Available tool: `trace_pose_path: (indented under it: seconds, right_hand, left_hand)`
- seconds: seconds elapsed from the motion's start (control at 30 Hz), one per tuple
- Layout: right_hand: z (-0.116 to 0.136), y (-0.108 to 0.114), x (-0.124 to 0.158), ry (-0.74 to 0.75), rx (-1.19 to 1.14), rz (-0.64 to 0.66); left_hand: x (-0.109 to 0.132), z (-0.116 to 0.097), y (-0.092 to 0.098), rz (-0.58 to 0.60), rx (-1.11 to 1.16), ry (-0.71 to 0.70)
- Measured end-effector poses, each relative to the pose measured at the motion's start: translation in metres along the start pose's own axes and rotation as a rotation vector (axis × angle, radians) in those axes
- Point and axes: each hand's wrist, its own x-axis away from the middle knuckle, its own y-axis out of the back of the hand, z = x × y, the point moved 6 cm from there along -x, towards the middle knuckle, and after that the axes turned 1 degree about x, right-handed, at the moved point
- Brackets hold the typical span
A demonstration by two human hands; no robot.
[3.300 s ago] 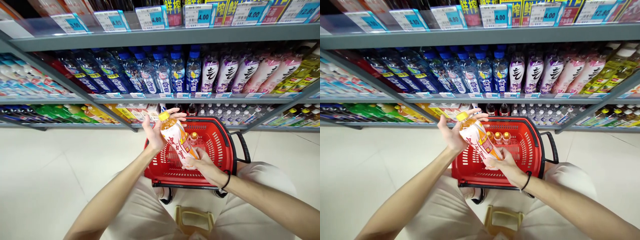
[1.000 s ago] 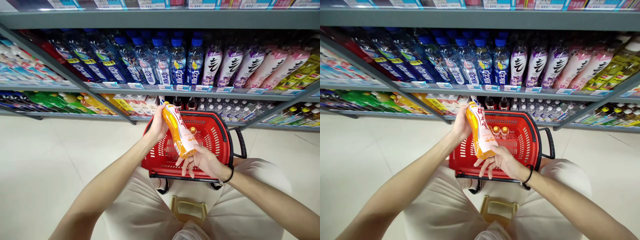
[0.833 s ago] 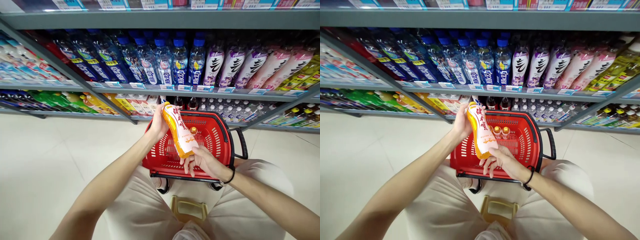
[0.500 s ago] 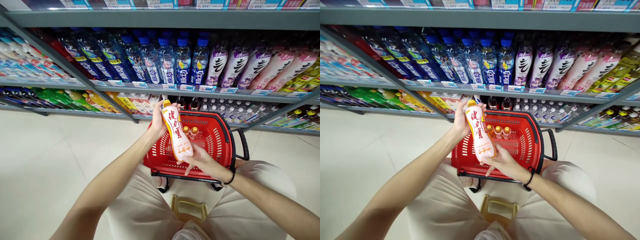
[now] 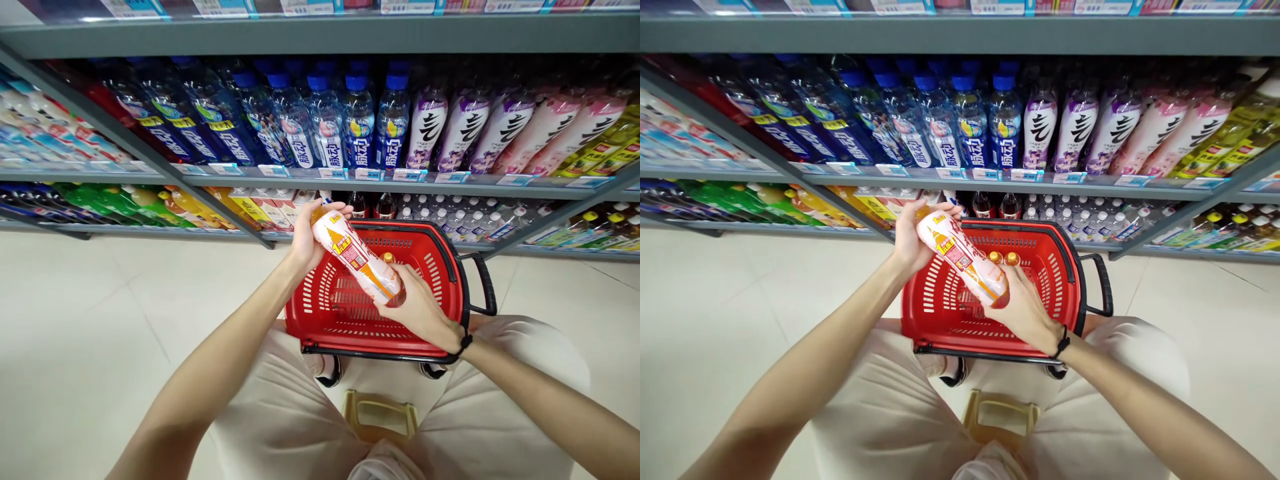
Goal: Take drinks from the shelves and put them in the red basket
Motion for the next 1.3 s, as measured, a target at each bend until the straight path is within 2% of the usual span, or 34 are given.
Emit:
trace_pose_path:
  seconds: [0.23,0.37,0.43,0.53,0.6,0.67,0.8,0.93,1.0,1.07,1.17,1.3]
  right_hand:
    - [-0.003,0.015,-0.005,0.113,0.499,-0.063]
    - [-0.007,0.019,-0.007,0.151,0.574,-0.086]
    - [-0.008,0.024,-0.009,0.159,0.449,-0.098]
    - [-0.003,0.029,-0.009,0.228,0.11,-0.1]
    - [0.003,0.027,-0.007,0.262,-0.134,-0.049]
    - [0.003,0.021,-0.006,0.207,-0.396,0.028]
    - [-0.007,0.003,-0.002,-0.028,-0.822,0.159]
    - [-0.012,-0.005,-0.001,-0.115,-1.055,0.267]
    - [-0.012,-0.007,-0.001,-0.173,-1.176,0.353]
    - [-0.014,-0.006,-0.002,-0.245,-1.263,0.381]
    - [-0.021,-0.006,-0.002,-0.335,-1.349,0.298]
    - [-0.037,-0.024,0.005,-0.533,-1.367,0.201]
  left_hand:
    - [0.004,-0.002,-0.003,0.004,-0.008,0.01]
    - [0.004,-0.003,-0.003,0.032,-0.044,0.011]
    - [0.004,-0.005,-0.003,0.078,-0.069,-0.005]
    - [0.006,-0.011,-0.006,0.162,-0.095,-0.075]
    - [0.008,-0.015,-0.007,0.187,-0.099,-0.121]
    - [0.009,-0.016,-0.009,0.186,-0.091,-0.146]
    - [0.012,-0.014,-0.014,0.2,-0.067,-0.154]
    - [0.011,-0.006,-0.014,0.176,-0.109,-0.111]
    - [0.009,-0.004,-0.012,0.162,-0.145,-0.134]
    - [0.006,-0.001,-0.012,0.192,-0.174,-0.181]
    - [0.001,0.006,-0.012,0.263,-0.247,-0.219]
    - [-0.009,0.008,0.004,0.216,-0.429,-0.184]
